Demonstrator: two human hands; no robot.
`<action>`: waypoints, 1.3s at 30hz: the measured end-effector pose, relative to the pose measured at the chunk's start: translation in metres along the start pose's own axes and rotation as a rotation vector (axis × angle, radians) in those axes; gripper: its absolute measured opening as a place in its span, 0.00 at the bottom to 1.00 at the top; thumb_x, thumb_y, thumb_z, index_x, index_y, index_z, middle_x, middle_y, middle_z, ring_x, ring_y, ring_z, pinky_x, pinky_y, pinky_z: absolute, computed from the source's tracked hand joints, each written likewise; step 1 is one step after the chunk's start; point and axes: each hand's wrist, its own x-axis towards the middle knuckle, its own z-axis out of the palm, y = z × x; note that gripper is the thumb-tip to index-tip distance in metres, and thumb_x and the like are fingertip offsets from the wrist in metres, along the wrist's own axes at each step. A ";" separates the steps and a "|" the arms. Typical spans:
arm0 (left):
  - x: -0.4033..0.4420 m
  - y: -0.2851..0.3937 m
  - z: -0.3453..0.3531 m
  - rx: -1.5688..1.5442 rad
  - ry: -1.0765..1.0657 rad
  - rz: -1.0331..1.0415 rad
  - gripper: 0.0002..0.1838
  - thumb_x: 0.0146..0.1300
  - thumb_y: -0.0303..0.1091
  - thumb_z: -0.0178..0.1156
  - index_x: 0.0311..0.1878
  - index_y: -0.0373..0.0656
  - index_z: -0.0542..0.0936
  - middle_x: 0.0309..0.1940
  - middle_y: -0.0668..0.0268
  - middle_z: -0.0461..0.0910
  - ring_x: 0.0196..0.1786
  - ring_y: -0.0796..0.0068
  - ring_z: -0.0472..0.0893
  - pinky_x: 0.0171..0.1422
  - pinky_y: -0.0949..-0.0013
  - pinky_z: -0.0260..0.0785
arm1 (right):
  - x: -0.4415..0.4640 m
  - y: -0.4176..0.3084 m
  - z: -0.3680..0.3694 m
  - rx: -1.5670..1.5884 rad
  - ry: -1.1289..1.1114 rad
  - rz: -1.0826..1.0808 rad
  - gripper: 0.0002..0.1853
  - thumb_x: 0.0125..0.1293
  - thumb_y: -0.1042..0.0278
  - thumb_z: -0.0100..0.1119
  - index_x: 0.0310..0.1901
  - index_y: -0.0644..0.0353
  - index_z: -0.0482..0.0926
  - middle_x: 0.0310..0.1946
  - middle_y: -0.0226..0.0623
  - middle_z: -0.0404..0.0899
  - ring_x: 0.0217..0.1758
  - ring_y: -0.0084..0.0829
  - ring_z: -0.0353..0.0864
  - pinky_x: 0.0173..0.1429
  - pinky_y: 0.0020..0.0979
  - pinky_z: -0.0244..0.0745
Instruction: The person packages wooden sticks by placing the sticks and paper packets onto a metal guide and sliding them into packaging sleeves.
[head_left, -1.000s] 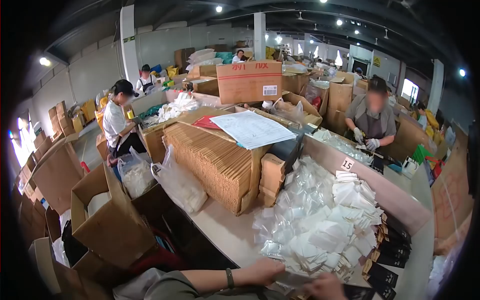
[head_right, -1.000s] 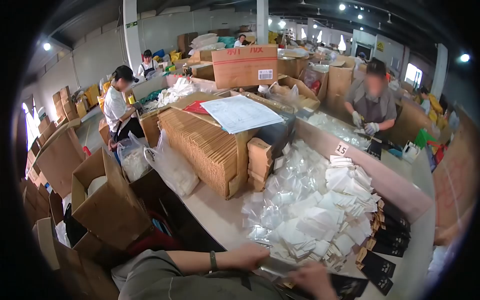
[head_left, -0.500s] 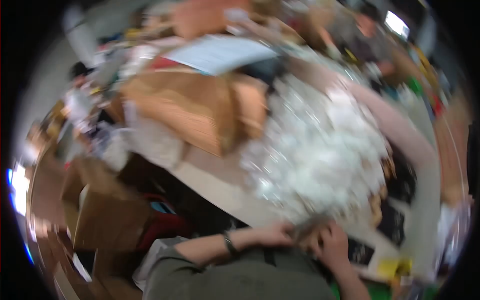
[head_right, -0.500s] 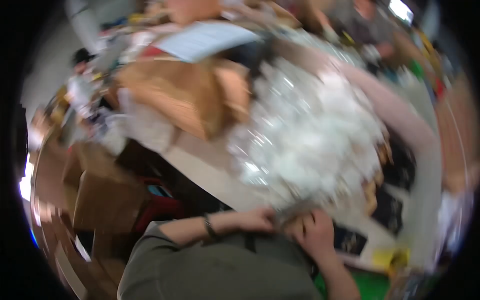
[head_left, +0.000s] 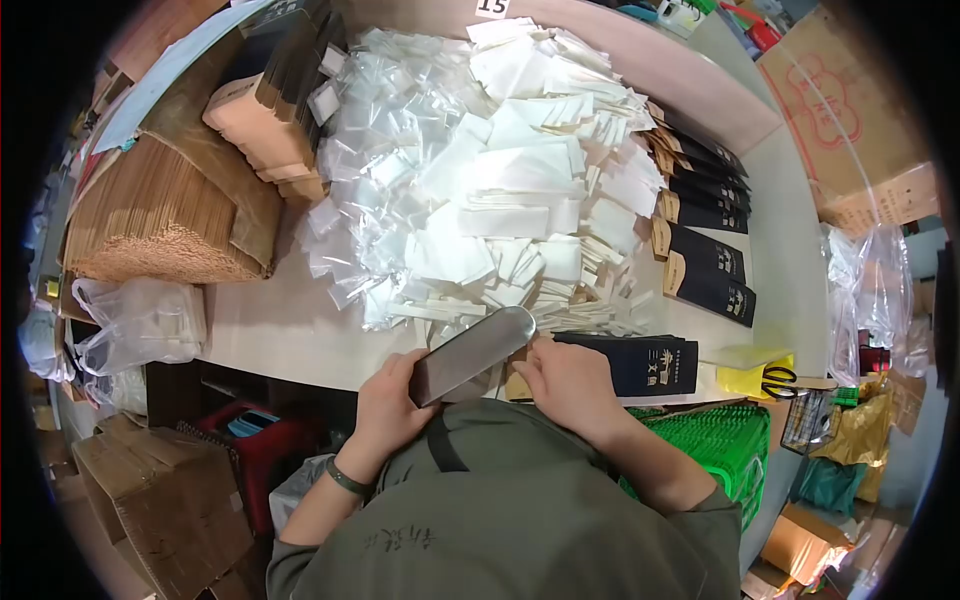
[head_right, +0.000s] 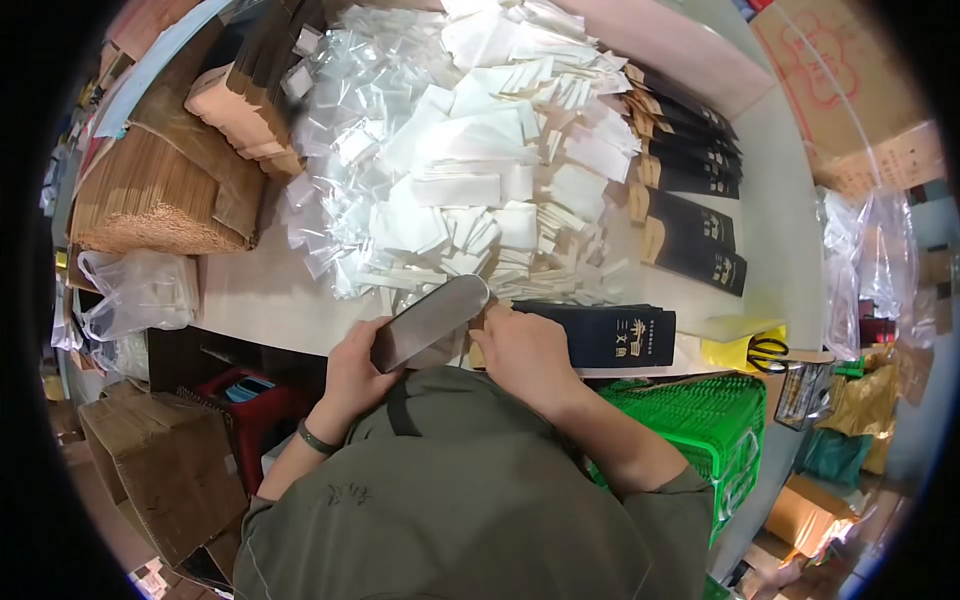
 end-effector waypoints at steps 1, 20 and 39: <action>-0.001 -0.001 0.000 -0.001 0.000 -0.003 0.36 0.49 0.34 0.76 0.64 0.44 0.77 0.44 0.58 0.81 0.48 0.52 0.84 0.49 0.56 0.78 | -0.001 0.001 0.002 -0.020 0.017 -0.017 0.14 0.75 0.56 0.59 0.39 0.60 0.81 0.29 0.44 0.85 0.34 0.51 0.86 0.39 0.49 0.78; 0.065 -0.053 -0.047 0.031 0.205 0.022 0.26 0.63 0.43 0.72 0.62 0.47 0.80 0.54 0.54 0.82 0.57 0.49 0.82 0.58 0.52 0.77 | 0.062 0.029 -0.033 -0.146 0.149 -0.413 0.07 0.60 0.70 0.67 0.38 0.59 0.80 0.40 0.41 0.80 0.47 0.47 0.82 0.50 0.44 0.79; 0.122 -0.064 -0.090 -0.519 0.583 -0.165 0.12 0.67 0.27 0.68 0.53 0.41 0.84 0.30 0.66 0.81 0.33 0.71 0.81 0.42 0.67 0.75 | 0.029 0.047 -0.051 -0.256 0.213 -0.295 0.09 0.65 0.74 0.65 0.46 0.60 0.82 0.38 0.45 0.82 0.43 0.51 0.82 0.46 0.46 0.78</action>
